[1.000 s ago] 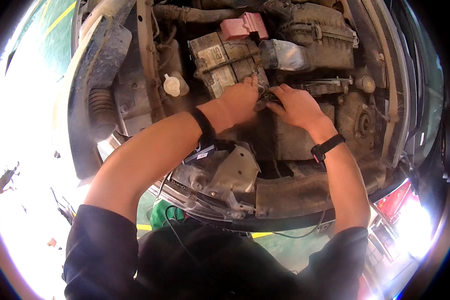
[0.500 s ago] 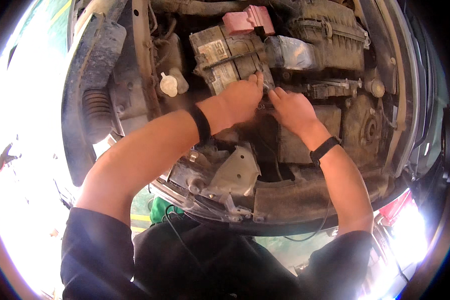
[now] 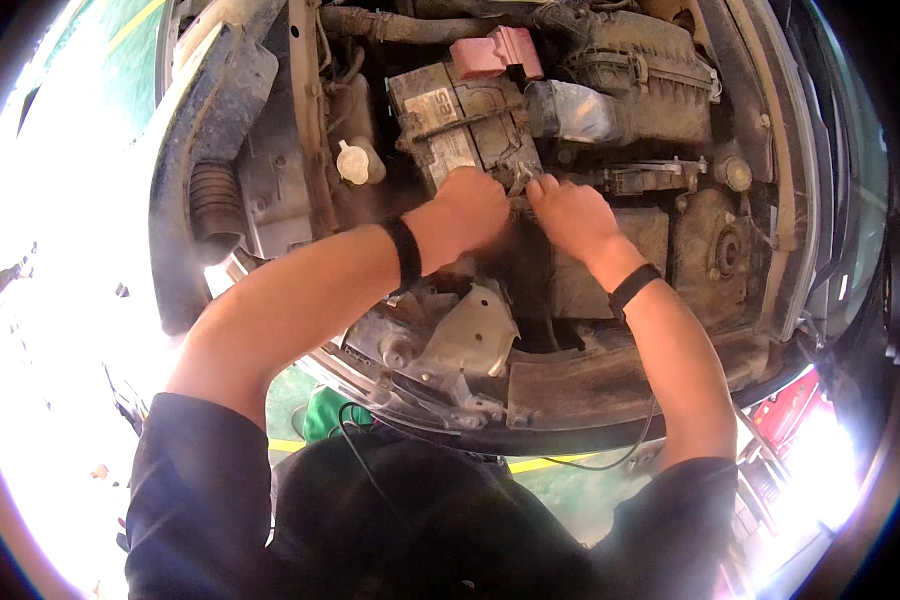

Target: The person works on a car's air intake assembly, loosening fasteners with a screwdriver and by hand before positioning the plastic components.

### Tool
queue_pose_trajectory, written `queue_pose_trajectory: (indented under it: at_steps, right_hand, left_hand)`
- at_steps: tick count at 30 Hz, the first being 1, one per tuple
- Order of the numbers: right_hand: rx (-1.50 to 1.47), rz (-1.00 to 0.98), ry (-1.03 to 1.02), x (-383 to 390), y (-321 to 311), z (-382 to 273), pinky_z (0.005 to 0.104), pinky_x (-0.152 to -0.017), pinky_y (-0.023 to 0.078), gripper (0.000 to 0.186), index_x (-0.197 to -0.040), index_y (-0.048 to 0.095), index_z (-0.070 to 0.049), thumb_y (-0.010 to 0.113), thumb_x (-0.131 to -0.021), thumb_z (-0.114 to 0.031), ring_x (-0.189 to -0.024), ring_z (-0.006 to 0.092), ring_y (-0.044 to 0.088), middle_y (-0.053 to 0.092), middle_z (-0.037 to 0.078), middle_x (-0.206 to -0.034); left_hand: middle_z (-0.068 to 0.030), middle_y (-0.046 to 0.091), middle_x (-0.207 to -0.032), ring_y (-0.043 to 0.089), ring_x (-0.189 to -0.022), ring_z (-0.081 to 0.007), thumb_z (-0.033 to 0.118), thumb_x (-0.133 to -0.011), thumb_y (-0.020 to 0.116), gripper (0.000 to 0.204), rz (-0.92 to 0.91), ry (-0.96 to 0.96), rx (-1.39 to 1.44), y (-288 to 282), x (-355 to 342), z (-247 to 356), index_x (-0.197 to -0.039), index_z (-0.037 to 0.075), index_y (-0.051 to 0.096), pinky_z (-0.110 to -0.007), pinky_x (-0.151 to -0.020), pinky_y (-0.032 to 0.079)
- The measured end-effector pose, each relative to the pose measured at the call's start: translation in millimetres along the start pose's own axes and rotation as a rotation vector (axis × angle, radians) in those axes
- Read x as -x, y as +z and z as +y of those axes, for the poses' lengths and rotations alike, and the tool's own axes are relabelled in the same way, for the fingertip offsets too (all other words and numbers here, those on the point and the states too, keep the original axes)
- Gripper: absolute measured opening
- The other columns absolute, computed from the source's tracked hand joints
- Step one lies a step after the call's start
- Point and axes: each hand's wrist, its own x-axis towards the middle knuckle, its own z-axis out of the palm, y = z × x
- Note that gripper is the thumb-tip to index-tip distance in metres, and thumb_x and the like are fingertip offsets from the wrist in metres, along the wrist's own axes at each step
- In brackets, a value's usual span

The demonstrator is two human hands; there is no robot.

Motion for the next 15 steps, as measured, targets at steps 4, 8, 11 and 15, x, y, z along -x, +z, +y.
queue_pose_trajectory:
  at_steps: [4,8,11,15]
  right_hand:
    - [-0.138,-0.03,0.047,1.8,-18.3,7.9,0.0431,-0.07,0.058,0.02,-0.102,0.058,-0.002,0.061,-0.089,-0.016,-0.086,0.0338,0.069,0.063,0.015,-0.095]
    - [-0.33,0.032,0.071,13.6,-46.0,20.3,0.0468,-0.079,0.054,0.024,-0.098,0.06,0.0,0.059,-0.094,-0.023,-0.092,0.0387,0.064,0.062,0.018,-0.095]
    - [-0.606,0.157,0.273,16.3,-52.3,23.2,0.0484,-0.078,0.05,0.031,-0.095,0.06,0.002,0.055,-0.1,-0.028,-0.092,0.0412,0.061,0.062,0.019,-0.096]
    - [-0.923,0.199,0.424,25.5,-53.0,23.9,0.0462,-0.076,0.048,0.035,-0.097,0.063,0.0,0.051,-0.104,-0.032,-0.09,0.0398,0.061,0.065,0.018,-0.097]
  left_hand:
    - [-0.0108,0.074,-0.081,0.073,-0.078,-0.0304,0.015,-0.083,0.062,0.016,0.042,0.069,0.0,11.7,2.0,-3.8,-0.077,0.007,0.074,-0.042,-0.067,0.057]
    - [-0.0116,0.074,-0.084,0.073,-0.08,-0.031,0.016,-0.083,0.062,0.016,-0.015,0.053,0.043,7.9,3.3,-6.0,-0.08,0.007,0.075,-0.042,-0.068,0.057]
    - [-0.0109,0.074,-0.085,0.073,-0.082,-0.0312,0.018,-0.084,0.062,0.017,-0.008,0.06,0.033,11.0,1.8,-5.5,-0.081,0.008,0.076,-0.043,-0.068,0.057]
    - [-0.0114,0.075,-0.088,0.072,-0.087,-0.0324,0.022,-0.088,0.061,0.021,-0.032,0.036,0.057,6.3,-1.4,-2.5,-0.084,0.007,0.076,-0.044,-0.072,0.056]
